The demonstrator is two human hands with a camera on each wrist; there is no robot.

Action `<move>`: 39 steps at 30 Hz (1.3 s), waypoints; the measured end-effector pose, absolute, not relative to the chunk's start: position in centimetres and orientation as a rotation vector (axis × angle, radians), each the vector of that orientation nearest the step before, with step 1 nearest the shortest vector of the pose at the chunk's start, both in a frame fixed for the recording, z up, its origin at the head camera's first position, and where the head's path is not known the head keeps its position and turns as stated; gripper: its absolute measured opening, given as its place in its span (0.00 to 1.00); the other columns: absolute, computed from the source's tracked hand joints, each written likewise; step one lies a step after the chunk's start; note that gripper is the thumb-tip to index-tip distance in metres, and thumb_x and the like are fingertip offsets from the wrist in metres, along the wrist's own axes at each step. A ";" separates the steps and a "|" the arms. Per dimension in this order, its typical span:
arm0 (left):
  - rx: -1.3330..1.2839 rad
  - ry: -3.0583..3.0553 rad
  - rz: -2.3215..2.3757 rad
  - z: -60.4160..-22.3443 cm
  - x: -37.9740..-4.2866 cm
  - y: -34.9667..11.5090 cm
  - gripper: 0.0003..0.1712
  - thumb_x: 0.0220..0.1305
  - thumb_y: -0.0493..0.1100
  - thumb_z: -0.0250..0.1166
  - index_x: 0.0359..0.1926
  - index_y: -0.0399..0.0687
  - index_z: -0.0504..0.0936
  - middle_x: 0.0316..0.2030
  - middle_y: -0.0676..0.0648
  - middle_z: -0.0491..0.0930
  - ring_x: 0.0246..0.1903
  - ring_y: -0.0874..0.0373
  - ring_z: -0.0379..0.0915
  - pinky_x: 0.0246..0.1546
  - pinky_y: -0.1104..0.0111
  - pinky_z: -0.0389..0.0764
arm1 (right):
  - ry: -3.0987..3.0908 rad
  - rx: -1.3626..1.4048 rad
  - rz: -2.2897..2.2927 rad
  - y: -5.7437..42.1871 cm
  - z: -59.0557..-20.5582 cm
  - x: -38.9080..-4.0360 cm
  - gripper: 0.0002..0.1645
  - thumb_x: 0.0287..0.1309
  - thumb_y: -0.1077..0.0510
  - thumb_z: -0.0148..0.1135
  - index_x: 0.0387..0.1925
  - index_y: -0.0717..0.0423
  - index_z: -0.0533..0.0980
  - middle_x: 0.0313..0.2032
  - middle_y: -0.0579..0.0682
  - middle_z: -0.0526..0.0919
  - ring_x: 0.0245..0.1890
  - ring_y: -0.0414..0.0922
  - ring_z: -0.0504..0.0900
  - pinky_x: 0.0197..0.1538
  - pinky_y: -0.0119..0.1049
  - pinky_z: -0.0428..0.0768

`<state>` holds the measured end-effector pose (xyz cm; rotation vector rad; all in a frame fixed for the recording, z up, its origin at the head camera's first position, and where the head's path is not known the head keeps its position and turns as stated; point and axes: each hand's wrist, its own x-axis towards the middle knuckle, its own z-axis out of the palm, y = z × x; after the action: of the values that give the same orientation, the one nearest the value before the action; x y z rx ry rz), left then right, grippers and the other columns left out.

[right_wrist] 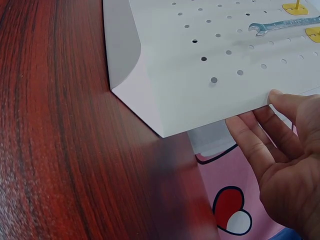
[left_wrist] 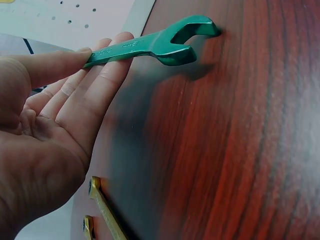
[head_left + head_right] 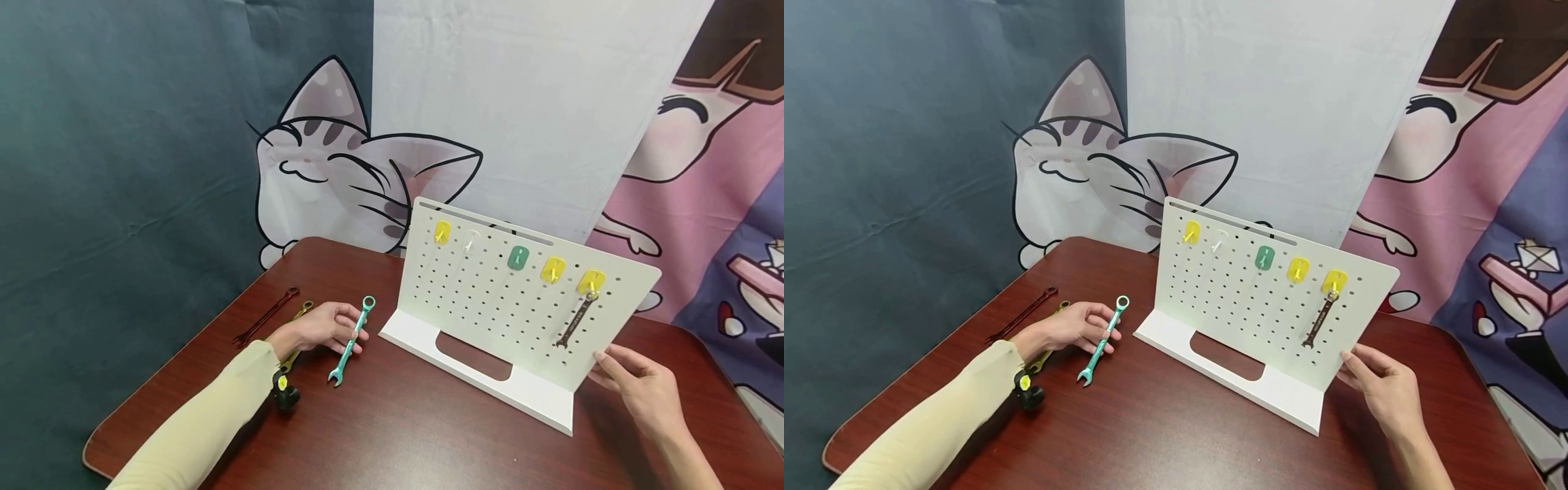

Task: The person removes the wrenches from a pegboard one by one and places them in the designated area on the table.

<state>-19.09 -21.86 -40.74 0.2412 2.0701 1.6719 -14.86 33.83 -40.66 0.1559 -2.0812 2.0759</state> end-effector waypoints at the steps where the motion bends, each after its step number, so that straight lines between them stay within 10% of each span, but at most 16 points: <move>1: 0.237 2.073 1.670 -40.7 -19.1 -22.0 0.23 0.73 0.30 0.63 0.64 0.26 0.68 0.51 0.32 0.88 0.38 0.51 0.92 0.37 0.63 0.92 | -2.083 0.160 2.075 33.8 -40.6 -14.9 0.15 0.67 0.69 0.68 0.43 0.45 0.89 0.37 0.38 0.93 0.31 0.39 0.93 0.36 0.35 0.90; 39: 0.130 2.124 1.599 -40.7 -18.9 -25.6 0.20 0.73 0.28 0.62 0.62 0.26 0.72 0.49 0.36 0.89 0.39 0.51 0.91 0.42 0.59 0.92 | -2.192 0.115 2.016 34.1 -40.3 -14.8 0.14 0.69 0.66 0.68 0.44 0.42 0.89 0.38 0.34 0.92 0.31 0.40 0.93 0.37 0.32 0.89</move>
<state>-18.88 -25.57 -40.69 0.1295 2.1237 1.5990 -14.82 34.08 -40.30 0.1146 -2.1917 2.0162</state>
